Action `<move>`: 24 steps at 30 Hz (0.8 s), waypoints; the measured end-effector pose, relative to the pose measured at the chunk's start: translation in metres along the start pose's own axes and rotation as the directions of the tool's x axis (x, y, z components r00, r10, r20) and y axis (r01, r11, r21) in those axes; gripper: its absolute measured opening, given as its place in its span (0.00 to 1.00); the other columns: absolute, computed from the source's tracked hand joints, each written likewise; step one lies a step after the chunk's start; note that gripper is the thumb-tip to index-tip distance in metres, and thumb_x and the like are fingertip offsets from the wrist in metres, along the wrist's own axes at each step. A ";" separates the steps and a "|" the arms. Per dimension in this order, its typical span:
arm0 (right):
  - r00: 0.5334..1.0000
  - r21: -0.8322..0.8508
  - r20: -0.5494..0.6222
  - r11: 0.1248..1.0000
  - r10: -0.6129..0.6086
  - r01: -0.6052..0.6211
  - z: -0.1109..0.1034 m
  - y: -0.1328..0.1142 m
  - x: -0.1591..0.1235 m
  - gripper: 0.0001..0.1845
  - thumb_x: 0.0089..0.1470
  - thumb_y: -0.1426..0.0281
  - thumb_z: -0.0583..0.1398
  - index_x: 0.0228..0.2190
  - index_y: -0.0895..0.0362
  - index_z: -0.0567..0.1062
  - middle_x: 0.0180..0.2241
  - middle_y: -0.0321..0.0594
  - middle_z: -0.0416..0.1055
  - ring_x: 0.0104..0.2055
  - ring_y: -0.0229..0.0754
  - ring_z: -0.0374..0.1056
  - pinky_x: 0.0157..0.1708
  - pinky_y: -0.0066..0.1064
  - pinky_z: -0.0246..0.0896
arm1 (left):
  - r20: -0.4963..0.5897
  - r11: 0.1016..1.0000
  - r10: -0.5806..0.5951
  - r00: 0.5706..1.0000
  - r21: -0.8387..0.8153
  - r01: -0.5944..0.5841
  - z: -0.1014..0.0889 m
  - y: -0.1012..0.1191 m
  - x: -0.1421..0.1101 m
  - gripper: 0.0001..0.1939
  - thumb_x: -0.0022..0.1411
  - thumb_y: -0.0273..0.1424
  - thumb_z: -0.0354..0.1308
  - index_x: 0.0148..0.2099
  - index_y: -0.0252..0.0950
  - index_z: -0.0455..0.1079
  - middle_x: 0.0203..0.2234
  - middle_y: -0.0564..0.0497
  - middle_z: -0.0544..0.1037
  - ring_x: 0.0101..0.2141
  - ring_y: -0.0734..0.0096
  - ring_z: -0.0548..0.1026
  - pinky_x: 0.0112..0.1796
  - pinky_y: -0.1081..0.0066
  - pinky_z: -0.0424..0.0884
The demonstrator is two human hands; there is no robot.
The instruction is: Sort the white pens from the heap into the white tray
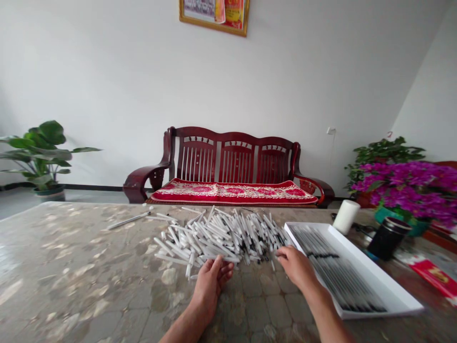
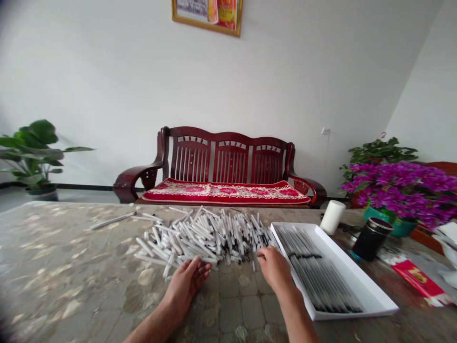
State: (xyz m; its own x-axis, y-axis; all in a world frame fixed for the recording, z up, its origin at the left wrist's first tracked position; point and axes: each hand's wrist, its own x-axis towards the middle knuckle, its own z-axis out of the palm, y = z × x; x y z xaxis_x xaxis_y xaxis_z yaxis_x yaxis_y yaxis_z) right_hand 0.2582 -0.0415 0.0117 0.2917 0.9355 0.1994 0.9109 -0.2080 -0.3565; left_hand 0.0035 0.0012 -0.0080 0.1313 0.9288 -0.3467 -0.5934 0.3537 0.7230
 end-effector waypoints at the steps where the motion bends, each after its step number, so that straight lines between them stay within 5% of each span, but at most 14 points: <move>1: 0.999 -0.064 0.032 0.998 0.003 -0.001 -0.002 0.007 0.000 0.13 0.54 0.75 0.59 0.36 0.53 0.82 0.40 0.42 0.79 0.46 0.46 0.74 0.44 0.30 0.62 | 0.005 1.000 -0.003 1.000 0.000 0.003 0.000 0.000 0.000 0.11 0.66 0.22 0.57 0.29 0.34 0.65 0.22 0.51 0.77 0.25 0.72 0.80 0.27 0.76 0.78; 13: 0.997 -0.319 0.072 0.948 0.020 0.004 0.002 0.011 -0.003 0.12 0.56 0.78 0.58 0.34 0.57 0.82 0.39 0.49 0.78 0.43 0.48 0.76 0.37 0.30 0.59 | 0.020 1.000 -0.027 0.999 -0.013 0.027 -0.001 0.001 0.001 0.09 0.63 0.22 0.61 0.30 0.33 0.68 0.21 0.53 0.76 0.25 0.74 0.80 0.26 0.77 0.77; 24: 0.999 -0.272 -0.020 0.962 0.036 -0.040 0.002 0.013 -0.004 0.12 0.53 0.80 0.57 0.30 0.56 0.79 0.35 0.48 0.80 0.39 0.48 0.76 0.34 0.30 0.58 | 0.038 0.998 -0.053 0.998 -0.028 0.054 0.000 0.000 0.004 0.08 0.61 0.22 0.63 0.31 0.34 0.68 0.21 0.54 0.75 0.24 0.74 0.79 0.26 0.78 0.77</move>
State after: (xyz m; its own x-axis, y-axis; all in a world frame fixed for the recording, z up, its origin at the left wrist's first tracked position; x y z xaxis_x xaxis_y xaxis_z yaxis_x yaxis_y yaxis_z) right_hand 0.2686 -0.0475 0.0047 0.3304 0.9215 0.2043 0.9433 -0.3155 -0.1029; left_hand 0.0033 0.0048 -0.0092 0.1926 0.9124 -0.3612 -0.6076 0.3999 0.6862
